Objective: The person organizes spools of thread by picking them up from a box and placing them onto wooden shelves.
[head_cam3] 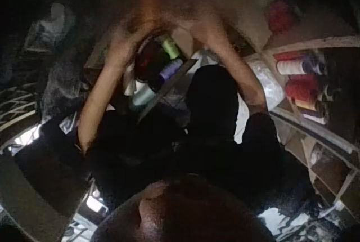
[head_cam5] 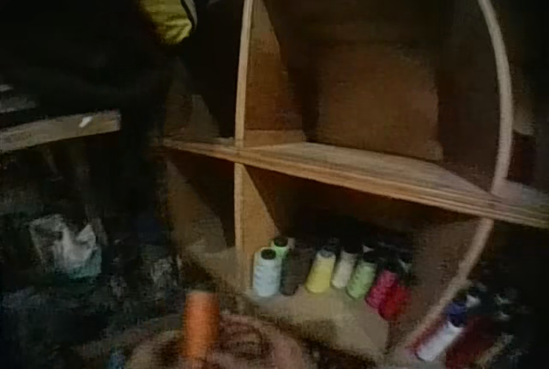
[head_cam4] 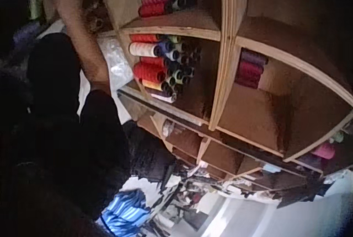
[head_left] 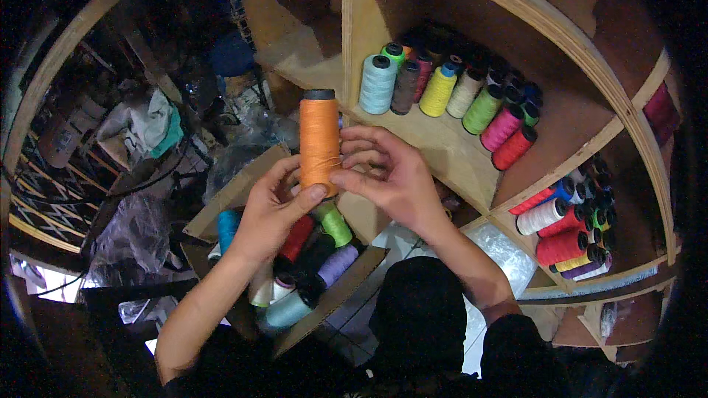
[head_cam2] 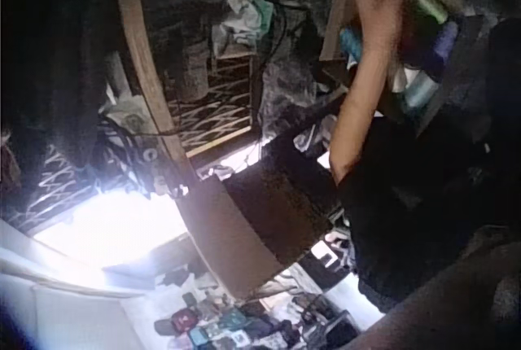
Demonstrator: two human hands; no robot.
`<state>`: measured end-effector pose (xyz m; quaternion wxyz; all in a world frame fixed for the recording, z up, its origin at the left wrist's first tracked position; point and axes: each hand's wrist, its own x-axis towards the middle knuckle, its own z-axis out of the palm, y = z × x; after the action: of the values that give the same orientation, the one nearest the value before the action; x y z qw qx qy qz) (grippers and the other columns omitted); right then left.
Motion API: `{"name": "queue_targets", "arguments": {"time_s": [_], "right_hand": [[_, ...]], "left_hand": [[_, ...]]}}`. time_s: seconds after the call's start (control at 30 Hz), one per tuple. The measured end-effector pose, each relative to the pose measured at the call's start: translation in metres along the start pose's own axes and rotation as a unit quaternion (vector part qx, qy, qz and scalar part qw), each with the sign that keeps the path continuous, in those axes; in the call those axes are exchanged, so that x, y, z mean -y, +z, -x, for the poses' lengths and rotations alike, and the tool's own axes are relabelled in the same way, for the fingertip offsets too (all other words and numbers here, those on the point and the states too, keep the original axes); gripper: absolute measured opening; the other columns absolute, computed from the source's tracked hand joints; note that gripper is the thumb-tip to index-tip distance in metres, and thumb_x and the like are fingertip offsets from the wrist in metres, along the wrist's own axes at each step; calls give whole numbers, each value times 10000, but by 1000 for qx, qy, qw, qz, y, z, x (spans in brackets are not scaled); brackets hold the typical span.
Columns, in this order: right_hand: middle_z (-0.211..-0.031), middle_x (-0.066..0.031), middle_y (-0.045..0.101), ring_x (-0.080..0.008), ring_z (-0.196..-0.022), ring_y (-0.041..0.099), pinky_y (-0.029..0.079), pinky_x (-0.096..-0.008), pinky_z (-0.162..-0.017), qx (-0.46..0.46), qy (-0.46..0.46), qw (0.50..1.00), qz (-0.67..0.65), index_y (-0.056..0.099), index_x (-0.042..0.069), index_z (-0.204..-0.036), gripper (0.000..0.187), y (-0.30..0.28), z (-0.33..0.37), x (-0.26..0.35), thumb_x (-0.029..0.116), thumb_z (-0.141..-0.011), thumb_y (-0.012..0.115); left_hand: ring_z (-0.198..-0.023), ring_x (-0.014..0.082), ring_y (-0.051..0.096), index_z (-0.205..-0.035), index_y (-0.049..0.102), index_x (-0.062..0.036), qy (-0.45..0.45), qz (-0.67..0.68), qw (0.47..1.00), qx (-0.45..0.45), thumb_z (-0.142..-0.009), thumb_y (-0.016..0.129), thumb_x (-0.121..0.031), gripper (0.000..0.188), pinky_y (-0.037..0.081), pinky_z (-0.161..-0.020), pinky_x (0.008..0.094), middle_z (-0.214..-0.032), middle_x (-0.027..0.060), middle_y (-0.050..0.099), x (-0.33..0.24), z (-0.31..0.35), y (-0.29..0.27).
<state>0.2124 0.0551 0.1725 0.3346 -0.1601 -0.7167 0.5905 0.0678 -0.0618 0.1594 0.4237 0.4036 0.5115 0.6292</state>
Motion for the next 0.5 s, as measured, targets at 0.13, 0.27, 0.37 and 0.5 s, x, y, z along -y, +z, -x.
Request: {"name": "queue_targets", "arguments": {"time_s": [0.13, 0.27, 0.37, 0.5], "right_hand": [[-924, -95, 646, -148, -809, 635, 511, -276, -709, -62, -48, 995, 62, 556, 33, -1078, 388, 13, 2, -1, 173, -751, 712], [-862, -92, 656, -146, -787, 637, 512, -273, -676, -79, -103, 989, 67, 592, 38, -1011, 255, 14, -1, -17, 157, -797, 662], [-836, -84, 656, -132, -768, 631, 510, -264, -650, -84, -55, 993, 57, 596, 28, -987, 201, 13, 2, -14, 145, -827, 629], [-831, -69, 654, -112, -738, 618, 505, -243, -624, -104, 5, 991, -79, 593, 6, -948, 163, 10, 2, -16, 144, -862, 592]], "left_hand": [[-1008, 163, 545, -1213, 392, 33, 13, -34, 999, -26, -789, 681, -104, 531, 448, -873, 282, -1129, 115, 518, -1, 0, 5], [-1006, 170, 551, -1207, 384, 36, 20, -66, 997, -39, -786, 684, -96, 533, 454, -861, 278, -1122, 115, 513, 2, 0, 3], [-1006, 169, 550, -1210, 387, 36, 24, -68, 996, -47, -794, 677, -104, 526, 447, -869, 279, -1131, 116, 510, 2, 2, 2], [-1011, 155, 543, -1217, 403, 33, 12, 2, 999, -37, -815, 659, -135, 506, 430, -885, 285, -1162, 118, 502, 8, 3, -1]]}}
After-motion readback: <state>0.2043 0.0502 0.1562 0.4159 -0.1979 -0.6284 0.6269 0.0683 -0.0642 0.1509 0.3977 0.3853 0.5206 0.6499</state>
